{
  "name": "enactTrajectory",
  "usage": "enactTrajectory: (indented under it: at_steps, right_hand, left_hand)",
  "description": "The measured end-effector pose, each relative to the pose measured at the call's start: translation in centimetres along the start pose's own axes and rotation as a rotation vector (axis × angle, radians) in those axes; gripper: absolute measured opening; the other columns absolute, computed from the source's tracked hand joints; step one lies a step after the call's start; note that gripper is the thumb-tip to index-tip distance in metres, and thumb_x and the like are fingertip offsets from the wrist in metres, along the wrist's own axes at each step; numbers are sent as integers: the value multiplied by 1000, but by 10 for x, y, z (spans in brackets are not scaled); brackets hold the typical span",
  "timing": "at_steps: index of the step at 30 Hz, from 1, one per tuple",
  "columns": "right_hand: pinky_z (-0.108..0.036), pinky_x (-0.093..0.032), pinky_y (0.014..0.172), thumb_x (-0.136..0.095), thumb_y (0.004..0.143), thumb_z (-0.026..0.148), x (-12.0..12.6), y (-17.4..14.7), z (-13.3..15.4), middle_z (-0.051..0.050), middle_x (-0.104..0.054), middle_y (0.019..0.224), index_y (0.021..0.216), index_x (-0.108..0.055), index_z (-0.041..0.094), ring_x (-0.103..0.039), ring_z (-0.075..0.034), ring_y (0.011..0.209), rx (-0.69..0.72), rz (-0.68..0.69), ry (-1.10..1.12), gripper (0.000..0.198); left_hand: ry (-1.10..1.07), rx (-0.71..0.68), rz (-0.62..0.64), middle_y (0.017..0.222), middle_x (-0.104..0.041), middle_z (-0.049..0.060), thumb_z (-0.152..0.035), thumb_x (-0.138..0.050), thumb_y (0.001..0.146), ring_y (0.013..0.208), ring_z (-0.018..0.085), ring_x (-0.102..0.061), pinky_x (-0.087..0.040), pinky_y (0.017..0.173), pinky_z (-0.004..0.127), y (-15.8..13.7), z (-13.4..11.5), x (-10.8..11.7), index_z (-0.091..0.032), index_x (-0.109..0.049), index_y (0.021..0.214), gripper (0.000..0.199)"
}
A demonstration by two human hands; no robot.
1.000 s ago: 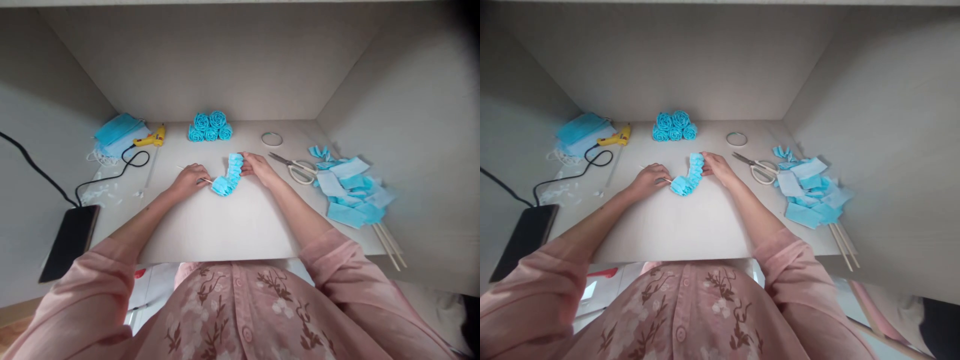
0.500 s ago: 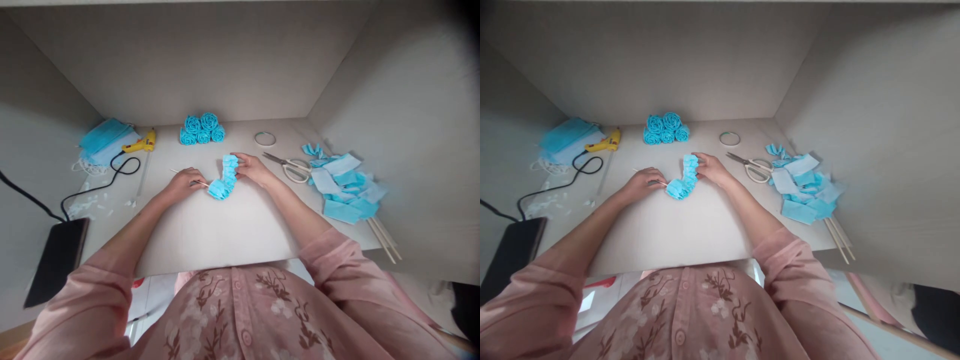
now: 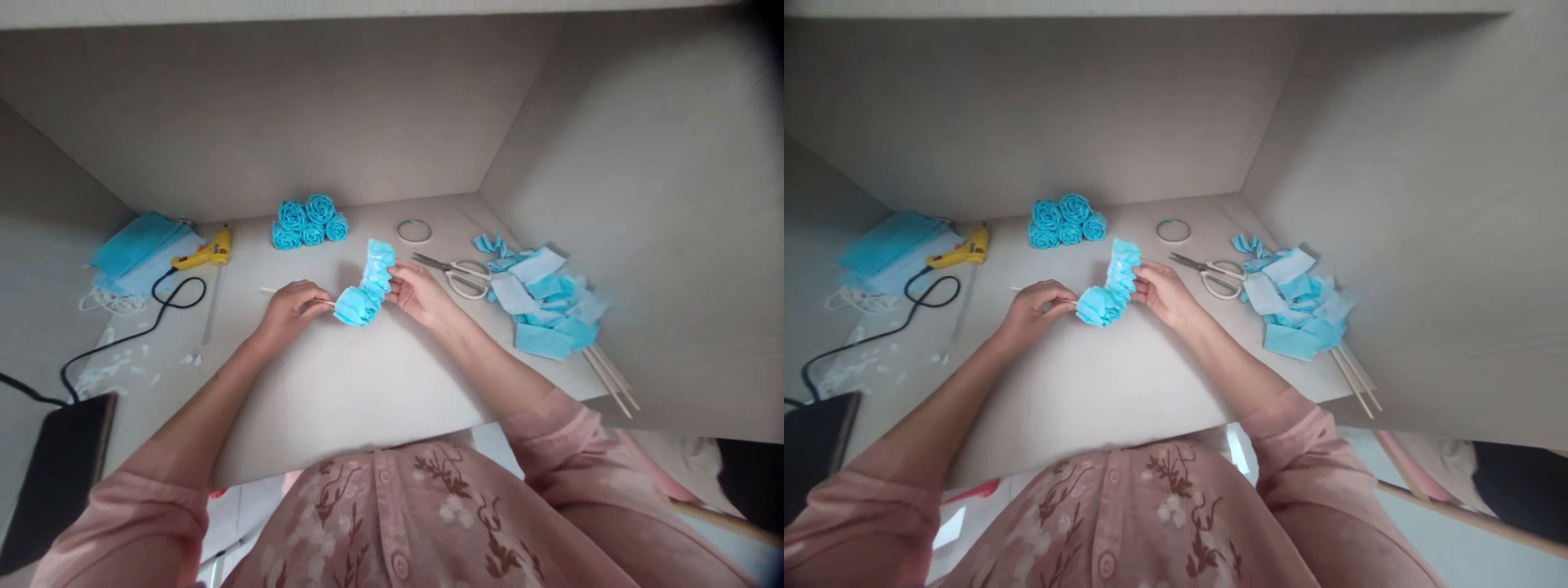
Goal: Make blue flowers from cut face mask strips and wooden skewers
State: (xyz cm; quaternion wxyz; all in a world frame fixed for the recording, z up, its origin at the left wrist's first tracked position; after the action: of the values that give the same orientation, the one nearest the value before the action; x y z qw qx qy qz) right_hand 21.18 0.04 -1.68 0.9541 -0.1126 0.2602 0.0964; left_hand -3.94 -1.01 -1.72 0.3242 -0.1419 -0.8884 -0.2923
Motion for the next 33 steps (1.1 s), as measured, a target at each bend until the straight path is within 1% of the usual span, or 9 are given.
enactTrajectory:
  at_steps: [2,5,9,11,15,21,26,33]
  right_hand:
    - [-27,-55,67,-71,75,22,1,-5,-6,2,-68,69,81,-63,20,-65,-13,63,-24,-18,54,11]
    - [-26,-55,68,-64,82,22,2,-8,-8,2,-68,70,81,-60,21,-64,-13,64,-78,-45,98,4]
    - [-27,-55,71,-55,89,26,0,-11,-7,1,-68,69,81,-61,21,-63,-14,63,-142,-48,120,11]
    - [-29,-57,77,-53,91,28,-4,-13,-6,-2,-71,74,82,-63,21,-66,-16,69,-138,-26,120,15]
    - [-34,-57,92,-49,91,32,-12,-16,-7,-7,-77,93,89,-66,21,-73,-21,94,-103,46,114,20]
    - [-36,-56,100,-51,89,34,-18,-19,-10,-9,-78,103,92,-64,21,-71,-23,111,-96,54,108,19]
    - [-38,-56,102,-53,89,35,-20,-20,-12,-10,-78,104,95,-65,21,-70,-24,115,-88,68,105,20]
    - [-38,-55,103,-53,90,34,-23,-22,-15,-9,-78,105,97,-68,21,-69,-23,116,-84,73,79,21]
  left_hand:
    - [44,-60,-3,76,-74,4,-48,-63,96,71,17,-64,-46,72,31,-3,-2,-1,-19,-74,79,36]
    - [69,-97,12,75,-74,4,-51,-60,98,71,17,-65,-47,72,31,-6,-6,-2,-20,-73,78,39]
    - [103,-118,28,76,-75,5,-50,-58,99,72,17,-66,-48,73,32,-7,-8,-4,-20,-73,80,39]
    - [132,-131,27,76,-75,5,-50,-57,100,73,18,-66,-48,73,32,-8,-9,-5,-19,-73,80,39]
    - [179,-134,8,77,-75,5,-49,-56,100,73,18,-66,-47,72,31,-9,-9,-6,-19,-73,80,40]
    - [210,-151,-14,76,-74,5,-43,-59,100,72,17,-66,-47,71,31,-11,-9,-6,-18,-72,80,34]
    - [248,-187,-22,76,-74,5,-41,-59,100,72,17,-66,-47,71,30,-12,-8,-8,-19,-72,79,33]
    - [249,-129,30,77,-74,5,-46,-55,102,74,17,-66,-47,72,30,-12,-8,-7,-19,-73,82,37]
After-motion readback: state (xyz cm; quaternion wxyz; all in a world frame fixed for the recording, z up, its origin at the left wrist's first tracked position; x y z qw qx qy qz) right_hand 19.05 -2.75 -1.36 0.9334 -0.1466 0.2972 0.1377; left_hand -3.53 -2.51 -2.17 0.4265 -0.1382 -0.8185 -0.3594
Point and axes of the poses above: each hand's wrist, its own y-axis towards the middle knuckle, its own x-axis out of the back of the hand, z = x × y, the point moved 2 cm from there along y, towards the middle knuckle
